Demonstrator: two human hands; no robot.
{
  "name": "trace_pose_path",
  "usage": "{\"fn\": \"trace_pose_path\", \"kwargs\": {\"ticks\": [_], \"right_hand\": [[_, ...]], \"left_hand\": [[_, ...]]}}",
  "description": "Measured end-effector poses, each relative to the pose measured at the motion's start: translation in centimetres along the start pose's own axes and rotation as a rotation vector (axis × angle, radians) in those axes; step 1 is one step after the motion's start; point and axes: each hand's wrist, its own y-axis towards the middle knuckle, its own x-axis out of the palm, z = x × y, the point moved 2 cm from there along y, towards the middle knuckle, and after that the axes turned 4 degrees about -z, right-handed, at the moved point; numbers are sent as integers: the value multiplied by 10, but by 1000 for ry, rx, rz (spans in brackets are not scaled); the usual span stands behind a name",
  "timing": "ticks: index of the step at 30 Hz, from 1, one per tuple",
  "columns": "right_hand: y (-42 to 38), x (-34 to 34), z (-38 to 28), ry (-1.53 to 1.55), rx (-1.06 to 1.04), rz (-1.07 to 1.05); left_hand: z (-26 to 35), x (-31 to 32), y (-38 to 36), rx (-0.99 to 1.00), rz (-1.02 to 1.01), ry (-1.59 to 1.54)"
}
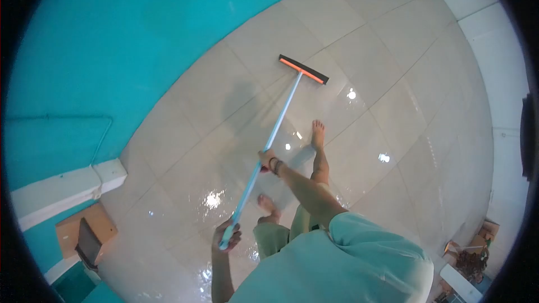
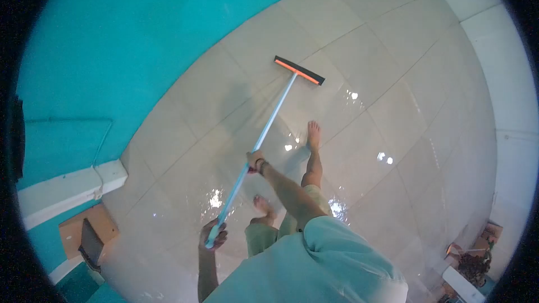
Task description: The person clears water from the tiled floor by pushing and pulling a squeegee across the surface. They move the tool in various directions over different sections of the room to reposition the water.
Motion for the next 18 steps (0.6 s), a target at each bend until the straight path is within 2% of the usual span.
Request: {"fn": "trace_pose_path", "kwargs": {"ticks": [2, 3, 7, 9, 10, 11, 12, 14, 15, 18], "right_hand": [[-28, 59, 45, -10, 74, -118], [-58, 85, 60, 10, 92, -88], [-148, 191, 128, 69, 183, -139], [-193, 225, 153, 79, 312, -330], [-216, 240, 162, 25, 297, -252], [-230, 252, 178, 6, 320, -261], [-244, 262, 193, -10, 339, -267], [-264, 268, 215, 134, 561, -568], [-260, 275, 239, 43, 501, -504], [-281, 265, 233, 64, 525, -420]], "left_hand": [[-2, -24, -74, 69, 100, 77], [-8, -30, -110, 92, 160, 104], [-28, -87, -244, 105, 92, -6], [-44, -73, -300, 123, 227, 131], [-55, -65, -323, 138, 293, 159], [-66, -56, -345, 150, 359, 186], [-74, -54, -363, 136, 409, 205], [-87, -63, -381, 103, 456, 214], [-92, -71, -385, 90, 464, 216], [-106, -111, -391, 63, 448, 192]]}}
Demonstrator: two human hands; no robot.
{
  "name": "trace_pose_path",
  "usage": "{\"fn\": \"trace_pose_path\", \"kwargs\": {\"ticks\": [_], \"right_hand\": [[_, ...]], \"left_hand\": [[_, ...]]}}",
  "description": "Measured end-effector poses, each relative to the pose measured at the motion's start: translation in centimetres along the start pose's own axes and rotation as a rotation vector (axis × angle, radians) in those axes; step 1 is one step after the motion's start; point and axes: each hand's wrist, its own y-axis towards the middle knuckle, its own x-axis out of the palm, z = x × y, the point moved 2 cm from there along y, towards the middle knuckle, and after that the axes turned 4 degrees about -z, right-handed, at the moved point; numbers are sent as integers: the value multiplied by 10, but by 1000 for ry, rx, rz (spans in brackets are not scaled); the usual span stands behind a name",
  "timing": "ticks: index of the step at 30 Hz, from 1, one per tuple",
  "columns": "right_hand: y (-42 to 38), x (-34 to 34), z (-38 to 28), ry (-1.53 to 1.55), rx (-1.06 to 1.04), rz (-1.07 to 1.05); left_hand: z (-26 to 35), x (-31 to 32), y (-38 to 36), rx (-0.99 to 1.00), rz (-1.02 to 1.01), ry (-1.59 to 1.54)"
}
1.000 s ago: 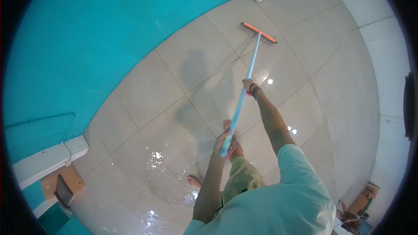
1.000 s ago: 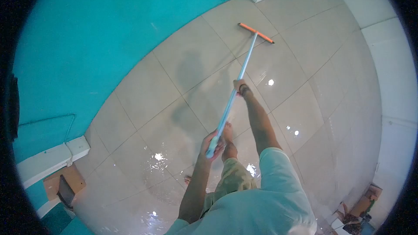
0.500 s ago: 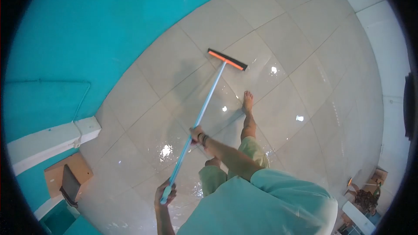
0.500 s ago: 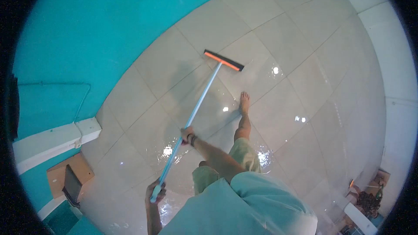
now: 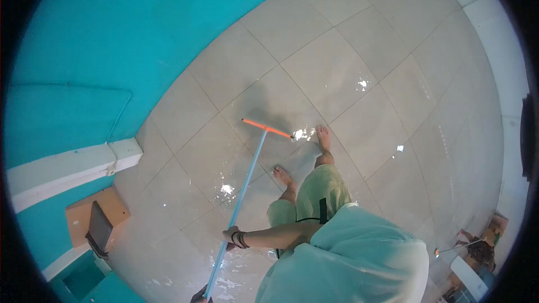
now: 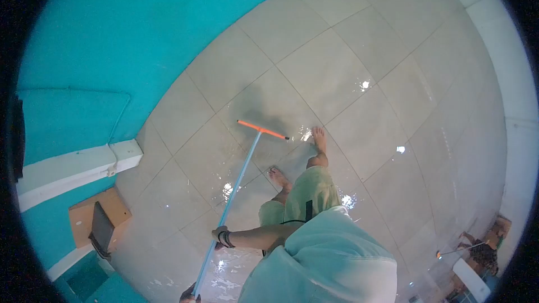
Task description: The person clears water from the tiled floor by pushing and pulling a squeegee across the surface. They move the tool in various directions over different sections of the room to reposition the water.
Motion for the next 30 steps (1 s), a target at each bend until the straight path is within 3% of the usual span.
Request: {"fn": "trace_pose_path", "kwargs": {"ticks": [2, 7, 9, 10, 11, 12, 13, 15, 18, 20, 21, 25, 27, 29, 30], "right_hand": [[-16, -30, -19, 31, 69, 69], [-77, -157, -113, -85, -96, 248], [-67, -219, -149, -82, -194, 351], [-69, -257, -164, -133, -344, 429], [-18, -301, -173, -192, -383, 565], [-28, -330, -192, -428, -481, 803], [-58, -360, -222, -569, -418, 677], [-144, -386, -257, -731, -409, 723], [-93, -464, -275, -625, -509, 919], [-125, -492, -300, -555, -594, 965], [-134, -512, -318, -546, -582, 966], [-168, -569, -339, -538, -552, 936], [-168, -577, -329, -827, -481, 701], [-77, -617, -267, -646, -708, 293], [-16, -645, -230, -472, -759, 42]], "left_hand": [[-18, -20, 28, -12, -69, -24], [-75, -88, 172, -74, -448, -169], [-52, 70, 204, 93, -414, -8], [-37, 164, 217, 173, -385, 74], [-39, 212, 239, 141, -340, -13], [-37, 246, 261, 151, -448, 14], [-39, 281, 282, 168, -557, 32], [-46, 340, 306, 186, -597, -87], [-67, 385, 346, 244, -596, -94], [-81, 424, 374, 225, -651, -126], [-82, 449, 388, 192, -684, -152], [-104, 526, 396, 154, -510, -95], [-128, 537, 382, 185, -449, -135], [-159, 515, 351, 274, -499, 28], [-182, 496, 346, 291, -472, -35]]}}
